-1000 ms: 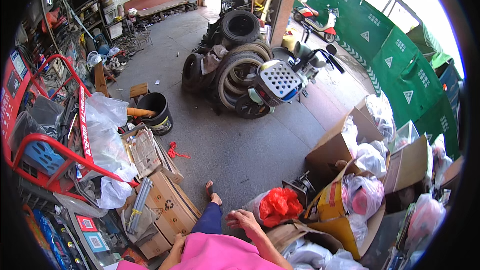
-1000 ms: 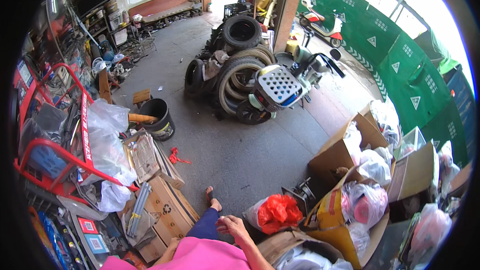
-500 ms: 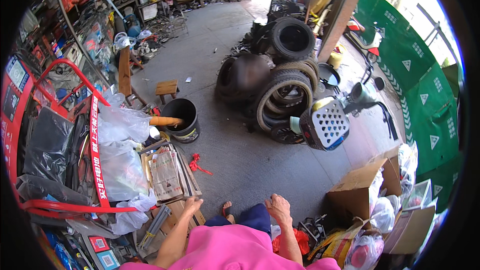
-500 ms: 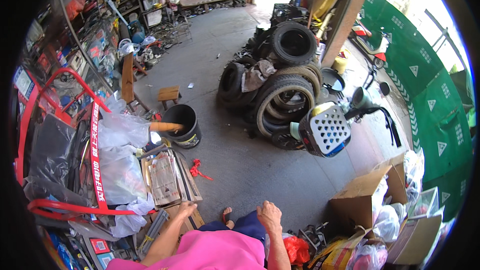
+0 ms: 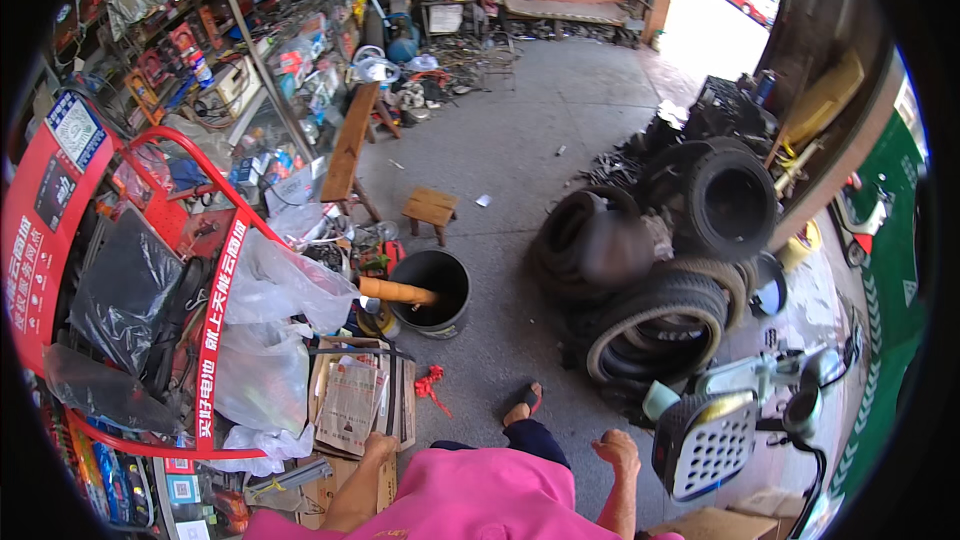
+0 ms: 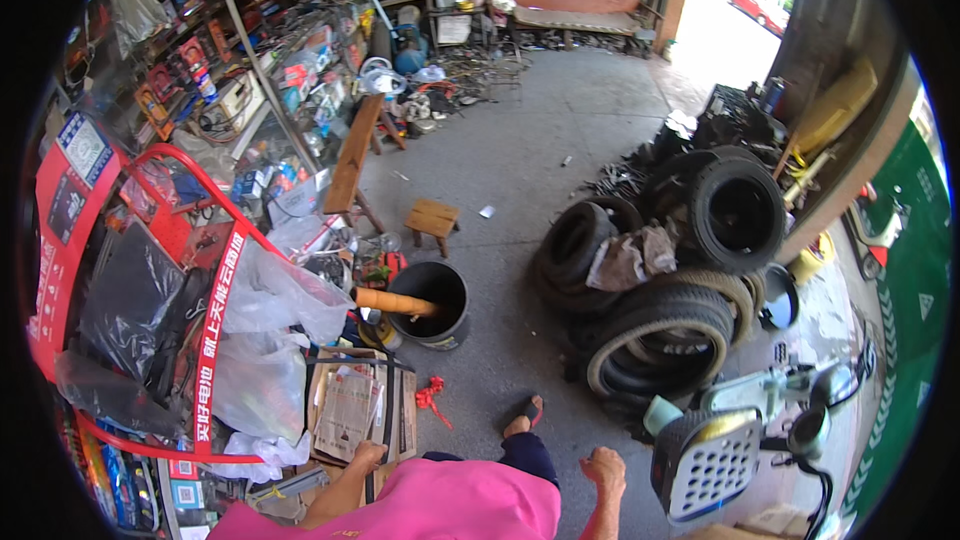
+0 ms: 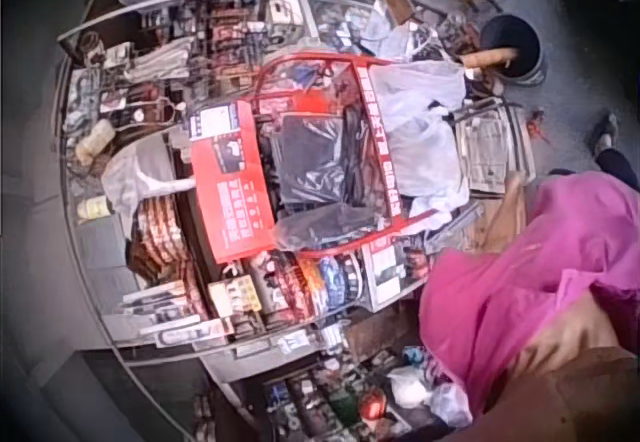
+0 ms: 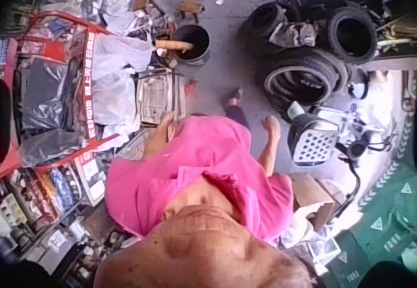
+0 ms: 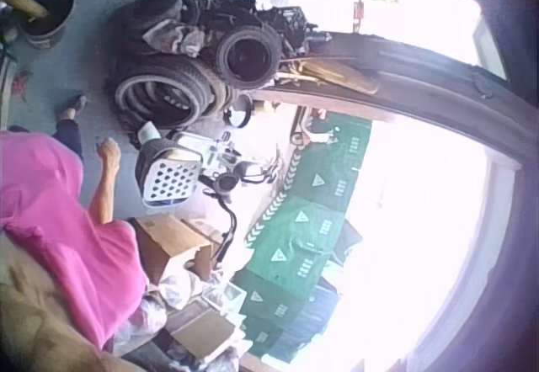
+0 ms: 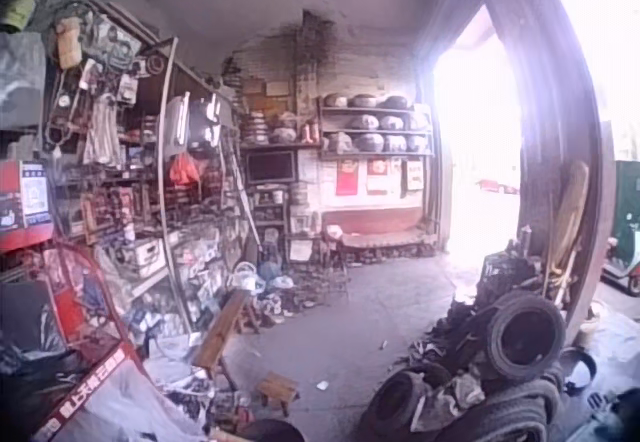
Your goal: The person uses shears to cut open the plastic wrapping on a motorcycle tire, then places the tire on a shelf. They then pick up a white plastic bag, fold it, and place it on a red cart.
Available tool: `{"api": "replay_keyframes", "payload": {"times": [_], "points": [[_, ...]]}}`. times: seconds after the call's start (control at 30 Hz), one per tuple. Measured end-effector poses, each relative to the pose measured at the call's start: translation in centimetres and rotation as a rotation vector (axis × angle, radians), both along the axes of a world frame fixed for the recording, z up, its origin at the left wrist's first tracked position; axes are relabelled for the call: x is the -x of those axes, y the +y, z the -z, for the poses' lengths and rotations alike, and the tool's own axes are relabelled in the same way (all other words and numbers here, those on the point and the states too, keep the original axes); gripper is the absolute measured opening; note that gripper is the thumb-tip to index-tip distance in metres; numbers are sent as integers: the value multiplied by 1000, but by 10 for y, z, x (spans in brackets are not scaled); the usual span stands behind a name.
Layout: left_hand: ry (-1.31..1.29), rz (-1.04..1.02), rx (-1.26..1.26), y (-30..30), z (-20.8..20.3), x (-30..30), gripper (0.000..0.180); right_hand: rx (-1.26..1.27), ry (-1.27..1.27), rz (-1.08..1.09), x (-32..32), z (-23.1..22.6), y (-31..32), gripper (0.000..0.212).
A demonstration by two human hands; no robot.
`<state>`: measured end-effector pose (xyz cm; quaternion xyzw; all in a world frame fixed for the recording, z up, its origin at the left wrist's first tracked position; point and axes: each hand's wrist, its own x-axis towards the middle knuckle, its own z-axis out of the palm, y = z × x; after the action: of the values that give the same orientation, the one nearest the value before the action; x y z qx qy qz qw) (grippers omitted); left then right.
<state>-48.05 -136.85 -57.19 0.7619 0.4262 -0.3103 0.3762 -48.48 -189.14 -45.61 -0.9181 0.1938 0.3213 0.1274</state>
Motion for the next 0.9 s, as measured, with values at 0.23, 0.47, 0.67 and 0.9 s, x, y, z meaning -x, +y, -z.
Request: {"api": "replay_keyframes", "payload": {"times": [0.23, 0.47, 0.67, 0.9], "points": [[-158, -181, -18, -79, 14, -56, 40, 14, -432, -276, -246, -50, -22, 26], [-151, 330, -170, -134, 20, -129, 48, -249, -443, -422, -393, -66, 45, 34], [2, 87, -122, -123, 64, -234, 49, -564, 92, -639, -496, -42, 97, 35], [-302, -45, -224, -93, 5, -464, 39, -292, -222, -452, -680, -13, 68, 31]]}}
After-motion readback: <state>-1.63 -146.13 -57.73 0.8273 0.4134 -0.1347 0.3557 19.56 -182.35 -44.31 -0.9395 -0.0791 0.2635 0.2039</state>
